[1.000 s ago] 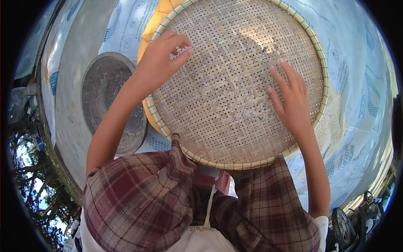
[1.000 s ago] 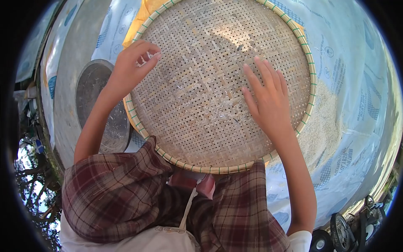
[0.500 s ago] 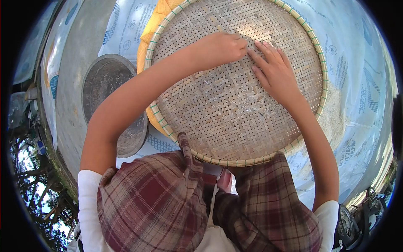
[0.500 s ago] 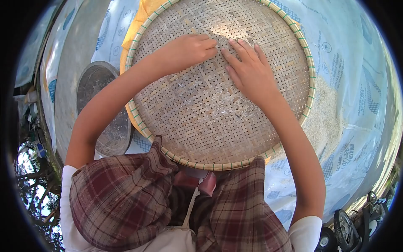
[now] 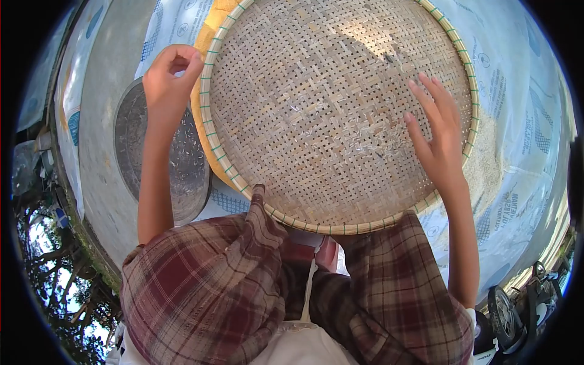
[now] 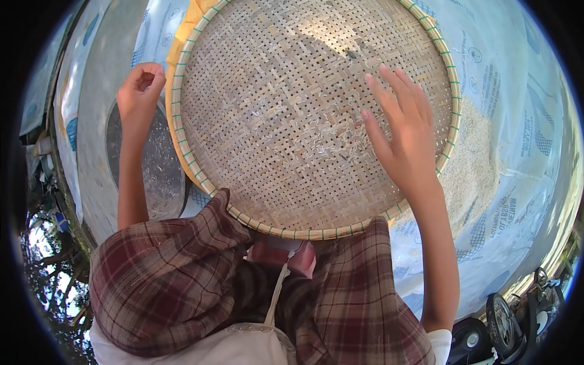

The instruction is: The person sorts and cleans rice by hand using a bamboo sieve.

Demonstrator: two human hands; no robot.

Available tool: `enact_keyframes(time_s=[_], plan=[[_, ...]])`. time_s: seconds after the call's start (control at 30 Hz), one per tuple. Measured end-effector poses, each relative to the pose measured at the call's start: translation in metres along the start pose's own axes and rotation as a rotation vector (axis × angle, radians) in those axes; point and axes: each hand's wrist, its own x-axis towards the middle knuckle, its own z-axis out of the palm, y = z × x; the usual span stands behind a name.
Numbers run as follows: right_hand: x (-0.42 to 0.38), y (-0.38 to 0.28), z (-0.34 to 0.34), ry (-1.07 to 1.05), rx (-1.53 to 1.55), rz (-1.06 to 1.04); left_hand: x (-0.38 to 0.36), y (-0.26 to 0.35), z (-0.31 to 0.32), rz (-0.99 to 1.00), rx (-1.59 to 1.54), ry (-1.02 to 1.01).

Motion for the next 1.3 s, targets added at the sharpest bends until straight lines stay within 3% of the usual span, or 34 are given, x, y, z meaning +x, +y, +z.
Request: enact_keyframes(time_s=[0.13, 0.2, 0.23, 0.3, 0.37, 0.43, 0.47, 0.53, 0.6, 0.67, 0.8, 0.87, 0.97, 1.1, 1.17, 1.3], plan=[[-0.034, 0.011, -0.015, 0.043, -0.068, 0.173, -0.032, -0.089, -0.052, -0.240, 0.240, 0.046], [-0.052, 0.014, -0.017, 0.191, 0.213, 0.502, -0.059, -0.111, -0.048, -0.239, 0.305, 0.055], [-0.057, 0.010, -0.019, 0.192, 0.212, 0.506, -0.068, -0.116, -0.045, -0.244, 0.369, 0.066], [-0.066, 0.003, -0.024, 0.315, 0.316, 0.834, -0.080, -0.112, -0.032, -0.245, 0.348, 0.127], [-0.079, 0.008, -0.013, 0.331, 0.252, 0.939, -0.083, -0.097, -0.018, -0.244, 0.264, 0.232], [-0.088, 0.008, -0.009, 0.272, 0.320, 1.131, -0.078, -0.080, -0.016, -0.318, 0.248, 0.169], [-0.088, 0.005, -0.010, 0.279, 0.319, 1.124, -0.073, -0.075, -0.016, -0.388, 0.236, 0.102], [-0.090, 0.000, -0.009, 0.045, 0.611, 1.137, -0.065, -0.070, -0.015, -0.400, 0.181, 0.082], [-0.100, 0.009, -0.007, 0.038, 0.637, 1.091, -0.063, -0.064, -0.006, -0.418, 0.134, 0.059], [-0.104, 0.010, -0.007, 0.032, 0.664, 1.049, -0.061, -0.062, 0.004, -0.451, -0.042, -0.118], [-0.102, 0.011, -0.003, 0.150, 0.711, 1.040, -0.069, -0.032, 0.012, -0.293, 0.312, -0.190], [-0.104, 0.004, -0.002, 0.177, 0.740, 1.048, -0.076, -0.038, 0.007, -0.340, -0.059, -0.127], [-0.099, 0.000, -0.004, 0.285, 0.776, 1.059, -0.067, -0.054, 0.000, -0.388, -0.146, -0.075], [-0.100, 0.000, -0.004, 0.268, 0.809, 1.075, -0.060, -0.024, 0.010, -0.496, -0.035, -0.160], [-0.102, -0.001, 0.001, 0.275, 0.852, 1.104, -0.061, -0.010, 0.013, -0.250, 0.288, -0.176], [-0.104, 0.001, 0.003, 0.263, 0.849, 1.137, -0.064, -0.025, 0.016, -0.237, 0.244, -0.128]])
